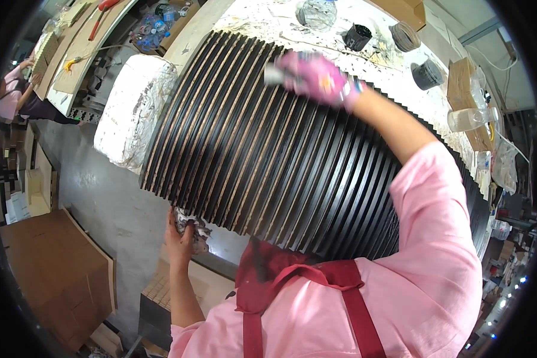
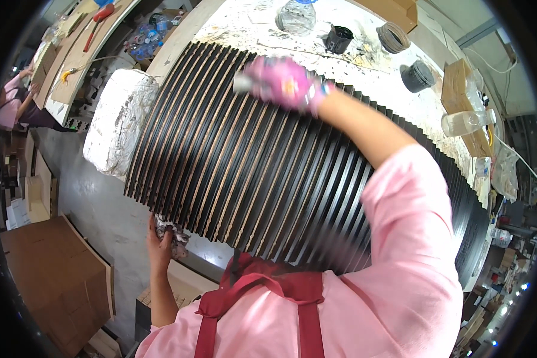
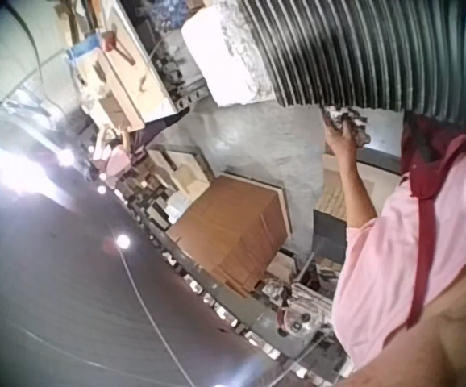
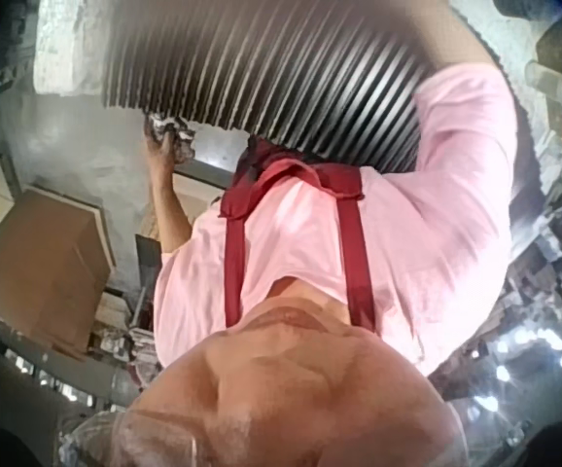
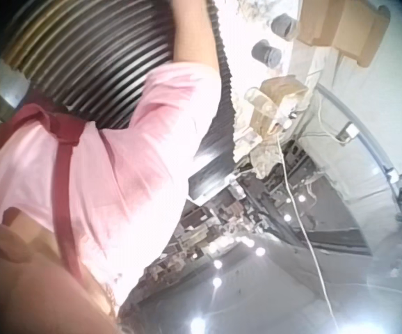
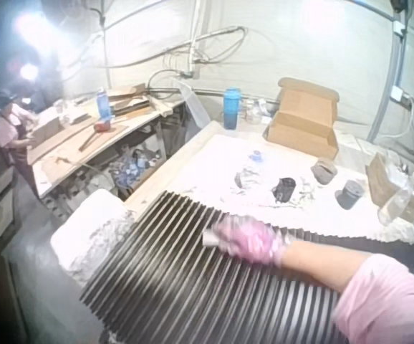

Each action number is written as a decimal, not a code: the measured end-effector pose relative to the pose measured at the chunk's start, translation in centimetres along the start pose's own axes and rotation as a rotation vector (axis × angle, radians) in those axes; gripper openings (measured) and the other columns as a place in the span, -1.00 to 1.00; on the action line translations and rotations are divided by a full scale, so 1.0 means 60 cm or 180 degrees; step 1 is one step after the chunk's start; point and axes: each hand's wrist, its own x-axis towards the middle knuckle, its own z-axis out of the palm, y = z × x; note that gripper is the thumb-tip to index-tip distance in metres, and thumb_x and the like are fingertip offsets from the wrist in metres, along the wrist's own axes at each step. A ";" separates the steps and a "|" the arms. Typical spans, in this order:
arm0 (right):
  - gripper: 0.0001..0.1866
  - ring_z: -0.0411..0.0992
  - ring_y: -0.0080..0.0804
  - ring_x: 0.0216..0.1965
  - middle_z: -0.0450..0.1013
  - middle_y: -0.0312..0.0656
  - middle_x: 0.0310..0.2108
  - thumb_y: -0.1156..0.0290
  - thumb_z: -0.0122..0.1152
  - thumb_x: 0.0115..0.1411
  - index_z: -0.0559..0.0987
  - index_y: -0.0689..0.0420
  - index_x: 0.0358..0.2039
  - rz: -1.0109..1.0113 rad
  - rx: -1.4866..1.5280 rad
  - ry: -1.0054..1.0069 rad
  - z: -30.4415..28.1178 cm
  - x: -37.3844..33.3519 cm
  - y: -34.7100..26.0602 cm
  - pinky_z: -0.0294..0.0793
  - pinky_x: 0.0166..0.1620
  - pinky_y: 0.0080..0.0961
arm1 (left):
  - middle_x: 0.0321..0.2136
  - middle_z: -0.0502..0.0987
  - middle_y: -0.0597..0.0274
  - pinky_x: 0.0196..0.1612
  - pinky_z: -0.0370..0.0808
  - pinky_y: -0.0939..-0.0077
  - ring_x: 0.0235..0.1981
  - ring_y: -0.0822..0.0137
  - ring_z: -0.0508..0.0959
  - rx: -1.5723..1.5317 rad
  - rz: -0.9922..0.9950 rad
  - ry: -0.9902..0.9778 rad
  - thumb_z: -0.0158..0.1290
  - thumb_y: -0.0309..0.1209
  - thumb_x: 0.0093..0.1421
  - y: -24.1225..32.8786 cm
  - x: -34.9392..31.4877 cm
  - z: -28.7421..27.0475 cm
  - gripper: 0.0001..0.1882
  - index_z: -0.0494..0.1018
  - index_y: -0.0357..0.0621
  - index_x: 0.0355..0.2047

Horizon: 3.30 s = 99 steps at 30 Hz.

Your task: The person wipes a black slatted panel with a cloth, picks up and wipes a small black component, and continues cleaning the slats of the panel.

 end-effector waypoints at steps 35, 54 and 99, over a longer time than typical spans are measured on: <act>-0.60 0.47 -0.03 -0.08 0.46 -0.01 -0.07 0.27 0.08 0.26 0.43 0.13 0.08 0.0532 -0.0237 -0.0105 -0.013 0.039 0.118 0.44 0.01 -0.28 | 0.07 0.38 -0.25 0.08 0.33 0.31 0.02 -0.11 0.44 -0.0020 0.0146 0.0460 0.08 -0.44 0.09 0.061 -0.028 0.077 -0.23 0.02 -0.27 0.29; -0.66 0.50 -0.22 -0.24 0.49 -0.12 -0.23 0.41 0.13 0.19 0.43 0.09 -0.01 -0.0429 -0.0015 -0.1150 -0.081 -0.129 -0.033 0.53 -0.17 -0.27 | -0.04 0.46 -0.19 -0.04 0.41 0.32 -0.17 0.00 0.52 -0.0153 0.0029 0.0758 0.05 -0.45 0.06 0.048 -0.040 0.090 -0.23 0.03 -0.28 0.28; -0.72 0.49 -0.11 -0.29 0.48 -0.10 -0.37 0.45 0.19 0.08 0.53 0.16 -0.16 -0.0670 -0.0029 0.0306 0.064 0.040 -0.174 0.52 -0.29 -0.31 | 0.22 0.23 -0.15 0.21 0.22 0.27 0.21 -0.09 0.29 -0.0372 0.0313 0.0656 0.07 -0.26 0.16 0.082 -0.032 0.090 -0.27 0.06 -0.22 0.28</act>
